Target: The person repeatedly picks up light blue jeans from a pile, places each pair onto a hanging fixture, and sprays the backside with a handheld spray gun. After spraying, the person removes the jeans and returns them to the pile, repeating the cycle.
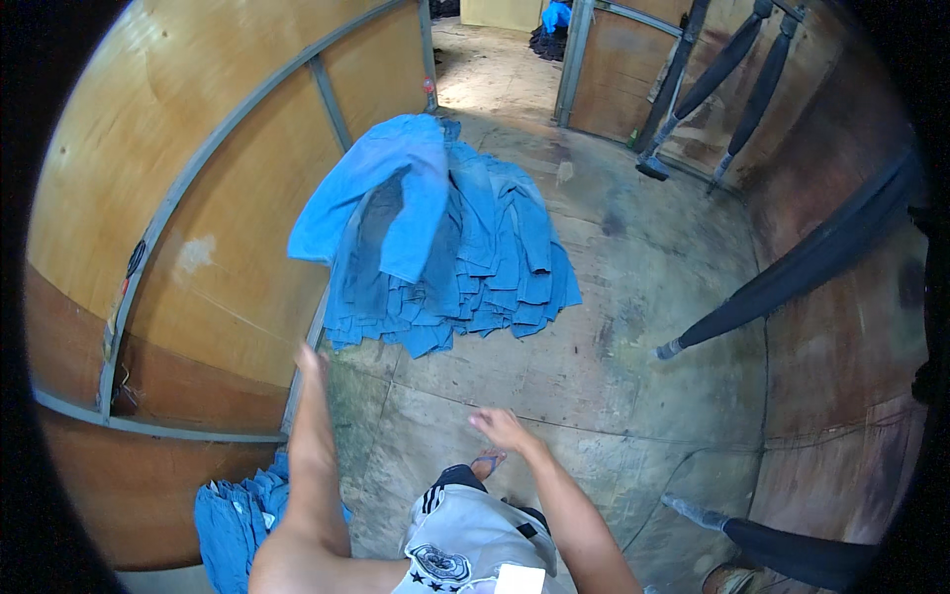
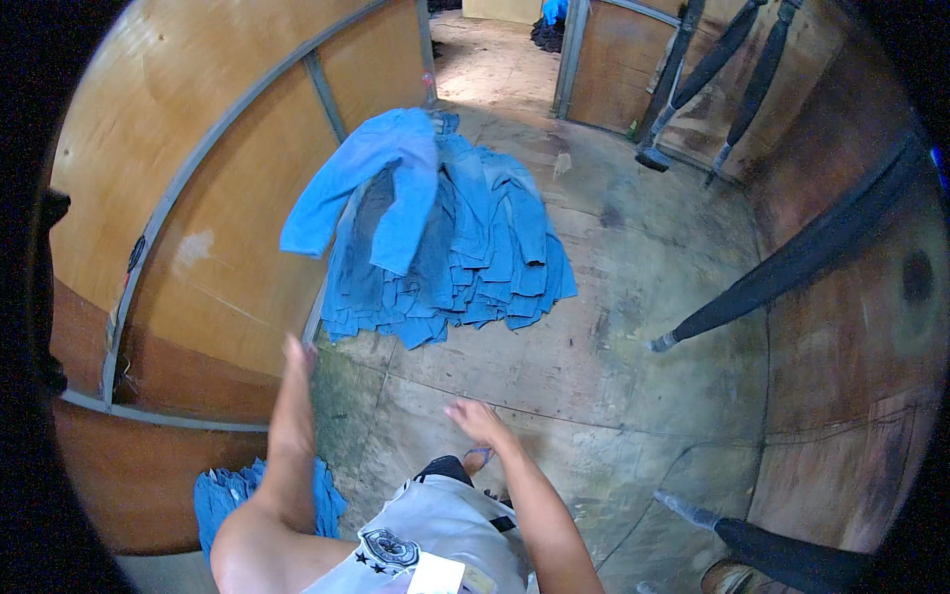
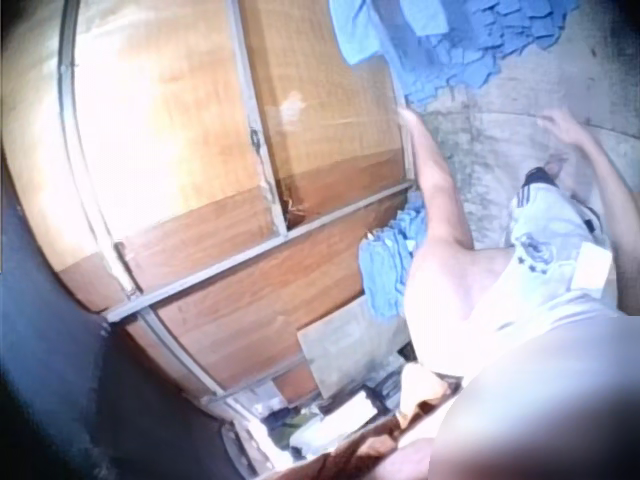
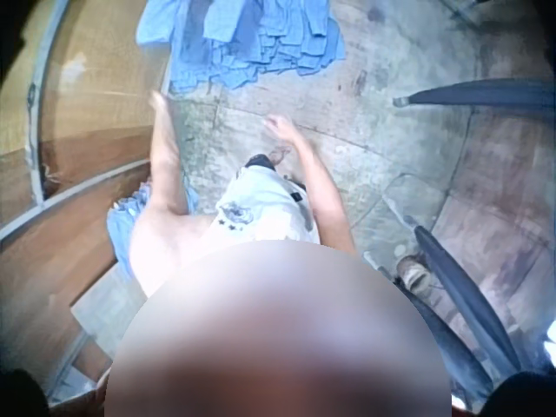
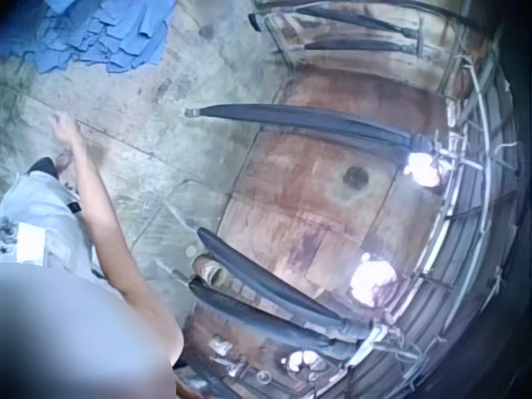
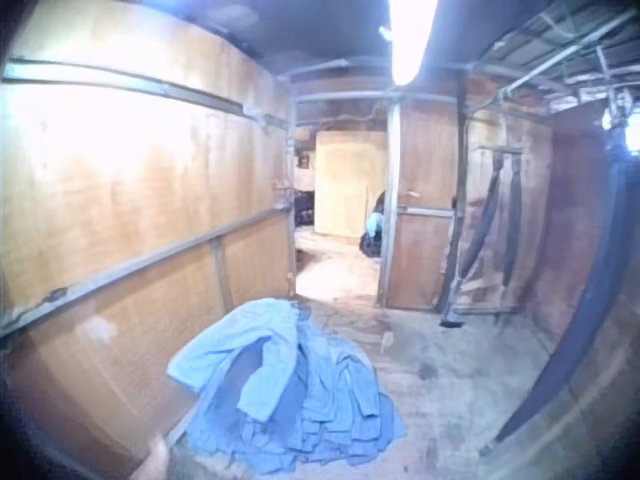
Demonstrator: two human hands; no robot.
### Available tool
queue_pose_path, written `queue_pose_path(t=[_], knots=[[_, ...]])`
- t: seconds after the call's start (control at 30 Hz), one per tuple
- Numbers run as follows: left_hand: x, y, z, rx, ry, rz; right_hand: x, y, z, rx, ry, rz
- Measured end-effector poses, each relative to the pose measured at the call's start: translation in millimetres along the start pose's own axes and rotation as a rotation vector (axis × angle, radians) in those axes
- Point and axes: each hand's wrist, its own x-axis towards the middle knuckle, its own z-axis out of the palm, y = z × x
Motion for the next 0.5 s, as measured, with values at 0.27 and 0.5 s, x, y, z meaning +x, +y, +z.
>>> queue_pose_path(t=[0.27,0.5], knots=[[-232,-296,-64,1.609,-0.946,-0.417,-349,338,218,1.251,1.097,0.971],[-284,-330,125,1.634,-1.931,-0.057,-563,237,389,1.347,1.707,1.203]])
